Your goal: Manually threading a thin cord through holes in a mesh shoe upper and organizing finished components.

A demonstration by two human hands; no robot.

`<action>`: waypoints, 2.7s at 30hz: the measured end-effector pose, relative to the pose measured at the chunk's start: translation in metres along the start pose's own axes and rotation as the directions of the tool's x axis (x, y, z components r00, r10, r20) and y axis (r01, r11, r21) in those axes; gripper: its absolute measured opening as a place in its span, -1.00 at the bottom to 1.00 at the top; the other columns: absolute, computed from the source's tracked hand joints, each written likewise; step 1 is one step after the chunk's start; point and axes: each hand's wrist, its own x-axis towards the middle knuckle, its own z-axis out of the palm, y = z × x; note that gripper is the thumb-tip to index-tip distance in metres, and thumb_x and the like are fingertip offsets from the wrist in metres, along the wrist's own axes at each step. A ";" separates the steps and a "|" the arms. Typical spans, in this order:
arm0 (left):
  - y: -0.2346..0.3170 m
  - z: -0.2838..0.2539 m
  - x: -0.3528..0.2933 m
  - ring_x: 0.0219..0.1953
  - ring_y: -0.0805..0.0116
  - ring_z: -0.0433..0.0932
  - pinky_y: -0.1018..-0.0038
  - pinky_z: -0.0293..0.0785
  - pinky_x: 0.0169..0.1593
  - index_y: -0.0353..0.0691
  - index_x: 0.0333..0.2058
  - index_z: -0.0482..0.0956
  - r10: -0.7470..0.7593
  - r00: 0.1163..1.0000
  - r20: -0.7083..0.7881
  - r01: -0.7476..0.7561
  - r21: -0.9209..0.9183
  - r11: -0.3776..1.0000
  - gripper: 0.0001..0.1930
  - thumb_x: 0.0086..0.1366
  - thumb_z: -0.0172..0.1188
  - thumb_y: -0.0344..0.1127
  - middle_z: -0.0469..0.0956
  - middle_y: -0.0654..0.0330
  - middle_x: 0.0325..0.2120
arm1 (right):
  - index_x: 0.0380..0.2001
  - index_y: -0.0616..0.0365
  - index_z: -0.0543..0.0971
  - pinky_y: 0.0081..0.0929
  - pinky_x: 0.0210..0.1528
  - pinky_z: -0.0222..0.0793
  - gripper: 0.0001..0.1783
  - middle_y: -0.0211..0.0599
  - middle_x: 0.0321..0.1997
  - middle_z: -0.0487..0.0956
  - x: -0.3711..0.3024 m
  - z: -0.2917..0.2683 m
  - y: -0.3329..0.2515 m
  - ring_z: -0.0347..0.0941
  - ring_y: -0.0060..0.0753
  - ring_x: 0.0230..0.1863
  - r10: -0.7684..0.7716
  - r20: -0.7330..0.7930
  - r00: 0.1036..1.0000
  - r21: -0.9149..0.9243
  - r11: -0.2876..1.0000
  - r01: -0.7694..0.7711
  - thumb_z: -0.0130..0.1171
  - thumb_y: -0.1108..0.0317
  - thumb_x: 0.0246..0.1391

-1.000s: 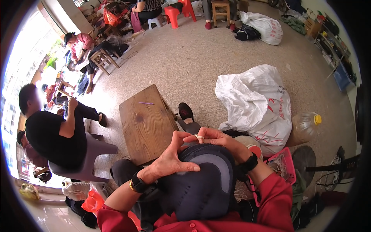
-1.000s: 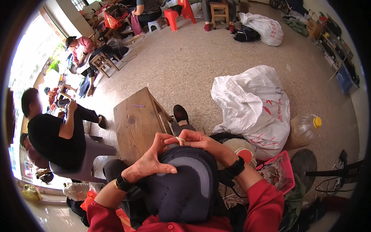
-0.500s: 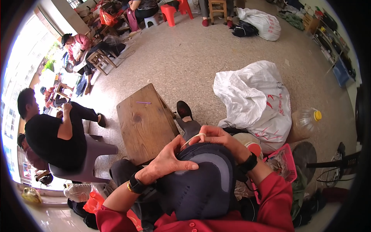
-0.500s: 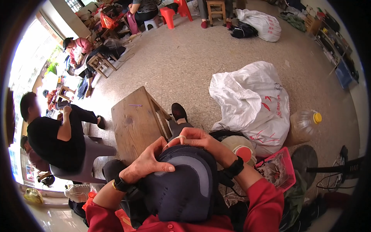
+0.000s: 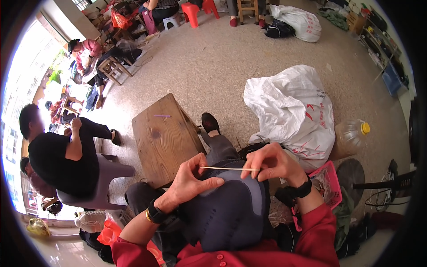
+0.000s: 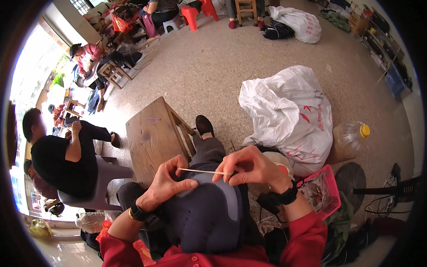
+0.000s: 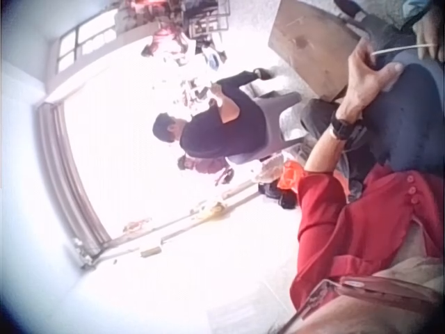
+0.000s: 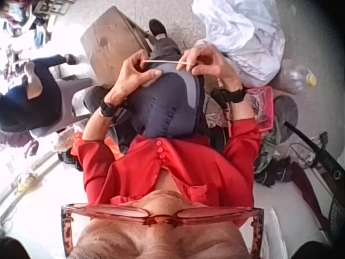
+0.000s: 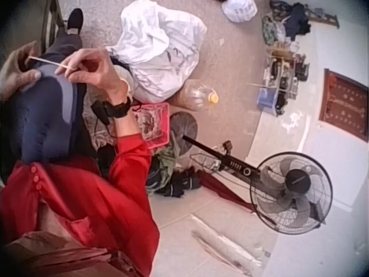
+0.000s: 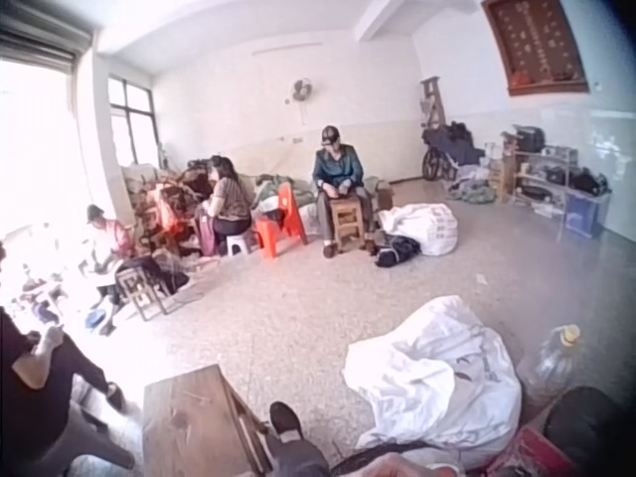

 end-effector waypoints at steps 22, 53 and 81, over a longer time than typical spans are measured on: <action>0.005 0.002 -0.012 -0.47 0.63 0.07 0.56 0.01 -0.40 -0.09 -0.59 0.09 0.066 0.991 -0.113 -0.059 0.067 0.996 -0.38 0.09 0.57 -0.44 0.12 0.47 -0.57 | -0.47 0.21 0.45 -0.40 -0.20 0.37 -0.89 -0.28 -0.33 0.50 -0.052 0.010 0.041 0.49 -0.30 -0.28 -0.217 -0.322 0.922 -0.673 0.737 -0.062 0.19 0.57 -0.05; 0.024 -0.019 -0.027 -0.32 0.44 0.27 0.51 0.19 -0.25 -0.15 -0.52 0.26 0.055 0.996 0.072 -0.073 0.277 0.958 -0.52 0.17 0.54 -0.31 0.29 0.31 -0.38 | -0.46 0.10 0.52 -0.36 -0.51 0.30 -0.68 -0.35 -0.54 0.47 -0.097 0.096 0.029 0.45 -0.31 -0.56 -0.181 -0.426 0.886 -0.669 0.722 -0.174 0.57 0.40 -0.08; -0.008 -0.010 -0.075 -0.15 0.33 0.40 0.50 0.28 -0.07 -0.19 -0.64 0.27 0.283 0.949 -0.140 -0.232 0.297 0.926 -0.53 0.02 0.53 -0.53 0.43 0.13 -0.23 | -0.33 0.02 0.67 -0.38 -0.30 0.38 -0.71 -0.44 -0.46 0.52 -0.103 0.120 0.004 0.44 -0.30 -0.40 -0.185 -0.186 0.965 -0.770 0.637 -0.026 0.44 0.62 -0.15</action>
